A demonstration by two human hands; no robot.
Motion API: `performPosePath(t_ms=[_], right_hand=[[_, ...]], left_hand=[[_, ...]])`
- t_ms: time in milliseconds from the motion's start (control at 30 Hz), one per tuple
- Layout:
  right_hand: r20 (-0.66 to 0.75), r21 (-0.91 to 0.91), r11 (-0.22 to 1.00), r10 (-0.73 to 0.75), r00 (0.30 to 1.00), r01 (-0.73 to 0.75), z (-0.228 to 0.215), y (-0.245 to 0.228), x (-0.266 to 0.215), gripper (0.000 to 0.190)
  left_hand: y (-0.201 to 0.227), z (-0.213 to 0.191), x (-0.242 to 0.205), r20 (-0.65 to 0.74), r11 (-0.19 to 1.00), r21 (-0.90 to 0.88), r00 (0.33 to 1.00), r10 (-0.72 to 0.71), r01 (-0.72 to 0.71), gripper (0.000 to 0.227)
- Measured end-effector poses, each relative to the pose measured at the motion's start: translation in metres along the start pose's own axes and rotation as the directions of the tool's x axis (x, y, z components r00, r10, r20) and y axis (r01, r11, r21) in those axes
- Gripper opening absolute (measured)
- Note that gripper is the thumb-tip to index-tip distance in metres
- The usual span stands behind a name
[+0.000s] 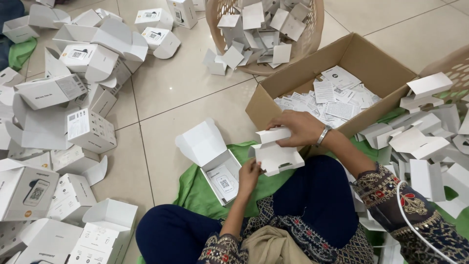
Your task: The person sorts and prepares small product boxes by inserting manuals or documentation.
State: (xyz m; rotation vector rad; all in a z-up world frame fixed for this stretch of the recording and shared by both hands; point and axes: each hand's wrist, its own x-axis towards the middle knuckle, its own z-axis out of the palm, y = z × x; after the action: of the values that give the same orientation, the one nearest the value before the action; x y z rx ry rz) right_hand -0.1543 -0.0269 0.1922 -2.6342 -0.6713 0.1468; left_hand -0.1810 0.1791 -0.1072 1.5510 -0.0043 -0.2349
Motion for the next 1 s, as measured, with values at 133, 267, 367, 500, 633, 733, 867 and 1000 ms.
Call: performPosePath(t_ms=[133, 267, 367, 500, 633, 733, 867, 1000], right_hand=[[0.009, 0.001, 0.999, 0.032, 0.999, -0.032, -0.001, 0.003, 0.003, 0.047], [-0.012, -0.020, 0.999, 0.033, 0.999, -0.033, 0.022, 0.013, 0.008, 0.048], [-0.009, 0.029, 0.997, 0.065, 0.998, -0.065, 0.056, 0.020, 0.020, 0.049], [-0.119, 0.223, 0.974, 0.061, 0.991, -0.033, 0.125, 0.022, 0.048, 0.048], [-0.173, 0.330, 0.943, 0.092, 0.981, -0.030, 0.157, -0.026, 0.068, 0.043], [-0.161, 0.286, 0.942, 0.227, 0.961, -0.174, 0.174, -0.052, 0.080, 0.041], [-0.235, 0.210, 0.953, 0.265, 0.935, -0.217, 0.187, -0.069, 0.085, 0.043], [-0.208, 0.236, 0.953, 0.242, 0.948, -0.192, 0.192, -0.084, 0.081, 0.048]], left_hand=[[-0.020, 0.000, 0.017, 0.094, 0.948, 0.240, 0.977, 0.189, -0.206, 0.040], [0.025, -0.028, 0.008, 0.151, 0.916, 0.344, 0.975, 0.164, -0.207, 0.046], [0.075, -0.063, -0.002, 0.138, 0.984, 0.178, 0.990, -0.033, 0.008, 0.062], [0.115, -0.097, -0.022, 0.211, 0.972, -0.137, 0.964, -0.161, 0.192, 0.093], [0.131, -0.112, -0.037, 0.153, 0.892, -0.416, 0.980, -0.125, 0.179, 0.102], [0.124, -0.116, -0.037, 0.073, 0.693, -0.712, 0.994, -0.086, 0.112, 0.101], [0.127, -0.116, -0.033, -0.075, 0.633, -0.773, 0.997, -0.028, -0.041, 0.083], [0.127, -0.115, -0.030, -0.184, 0.686, -0.726, 0.975, -0.126, -0.048, 0.076]])
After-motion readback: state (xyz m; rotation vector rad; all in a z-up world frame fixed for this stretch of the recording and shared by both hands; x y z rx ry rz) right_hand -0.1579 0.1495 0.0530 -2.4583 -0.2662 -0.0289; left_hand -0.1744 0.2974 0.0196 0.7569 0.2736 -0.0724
